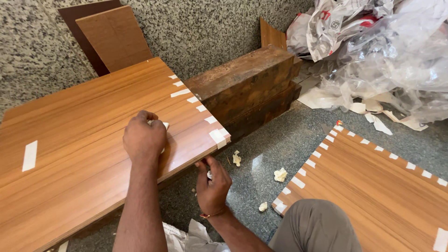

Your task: The person applies small strips of white tape to the edges of a wooden panel and peels off protective film or material scraps from the surfaces and edges by hand.

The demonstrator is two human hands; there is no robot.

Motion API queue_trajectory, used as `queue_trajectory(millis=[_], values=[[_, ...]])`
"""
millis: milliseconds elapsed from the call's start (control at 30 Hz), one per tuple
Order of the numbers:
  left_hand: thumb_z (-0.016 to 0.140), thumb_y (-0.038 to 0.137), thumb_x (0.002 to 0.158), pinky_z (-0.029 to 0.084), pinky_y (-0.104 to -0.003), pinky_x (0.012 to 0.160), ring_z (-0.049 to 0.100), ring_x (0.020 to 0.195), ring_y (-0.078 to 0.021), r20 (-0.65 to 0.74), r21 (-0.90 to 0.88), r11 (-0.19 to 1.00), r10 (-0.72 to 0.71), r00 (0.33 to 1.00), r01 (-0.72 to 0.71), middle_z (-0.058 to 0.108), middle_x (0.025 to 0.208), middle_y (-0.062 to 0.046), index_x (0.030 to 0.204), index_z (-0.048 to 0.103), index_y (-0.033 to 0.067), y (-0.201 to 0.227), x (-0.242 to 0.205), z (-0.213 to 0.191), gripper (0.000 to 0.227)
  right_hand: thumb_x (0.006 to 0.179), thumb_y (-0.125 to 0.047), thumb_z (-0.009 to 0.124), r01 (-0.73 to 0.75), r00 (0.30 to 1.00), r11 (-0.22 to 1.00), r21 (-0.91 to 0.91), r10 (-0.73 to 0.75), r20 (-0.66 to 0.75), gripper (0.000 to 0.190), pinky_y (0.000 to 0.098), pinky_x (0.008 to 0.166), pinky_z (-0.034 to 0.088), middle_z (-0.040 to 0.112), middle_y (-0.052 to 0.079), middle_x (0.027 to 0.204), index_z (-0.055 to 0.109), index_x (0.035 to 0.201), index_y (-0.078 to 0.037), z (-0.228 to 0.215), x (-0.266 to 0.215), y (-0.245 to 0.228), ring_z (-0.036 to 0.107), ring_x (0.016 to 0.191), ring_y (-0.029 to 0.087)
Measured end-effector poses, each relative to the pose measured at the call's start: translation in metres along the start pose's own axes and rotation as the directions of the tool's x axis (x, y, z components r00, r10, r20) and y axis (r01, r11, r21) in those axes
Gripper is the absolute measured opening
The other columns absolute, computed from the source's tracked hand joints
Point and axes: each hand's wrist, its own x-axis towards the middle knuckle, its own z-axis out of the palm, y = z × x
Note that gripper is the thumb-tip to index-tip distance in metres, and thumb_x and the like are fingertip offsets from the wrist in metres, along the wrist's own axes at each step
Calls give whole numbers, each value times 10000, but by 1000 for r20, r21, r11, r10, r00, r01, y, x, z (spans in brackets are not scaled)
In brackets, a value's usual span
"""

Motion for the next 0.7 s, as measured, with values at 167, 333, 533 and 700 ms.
queue_trajectory(millis=[167, 333, 533, 700], values=[[635, 224, 844, 547, -494, 883, 709, 980, -360, 90, 19, 993, -121, 989, 120, 745, 1054, -149, 1034, 769, 152, 6, 1, -2, 243, 980, -35, 686, -9, 1000, 997, 72, 10, -23, 93, 309, 650, 640, 759, 143, 885, 690, 1031, 43, 4, -1, 2, 779, 806, 233], [585, 254, 875, 532, -512, 909, 671, 1029, -391, 77, 92, 996, -29, 997, 21, 710, 1122, -144, 994, 810, 195, 9, 3, -3, 261, 944, 19, 684, -9, 999, 999, 37, 10, -50, 90, 337, 639, 598, 745, 161, 852, 686, 1024, 59, 1, 9, -13, 756, 766, 244], [580, 263, 876, 532, -523, 894, 668, 1013, -396, 82, 139, 990, -2, 997, -10, 690, 1118, -155, 986, 804, 177, 11, 0, 0, 265, 923, 30, 662, -52, 994, 994, 97, 61, -91, 77, 353, 612, 539, 712, 168, 832, 664, 993, 62, 0, 12, -26, 693, 701, 234], [576, 254, 880, 534, -516, 904, 674, 1008, -396, 68, 119, 992, 22, 997, -30, 694, 1115, -161, 983, 804, 160, 9, -1, 0, 267, 975, -24, 657, -319, 942, 899, 299, 336, -4, 58, 289, 539, 419, 619, 44, 727, 656, 929, 11, 11, 1, -17, 518, 607, 113]])
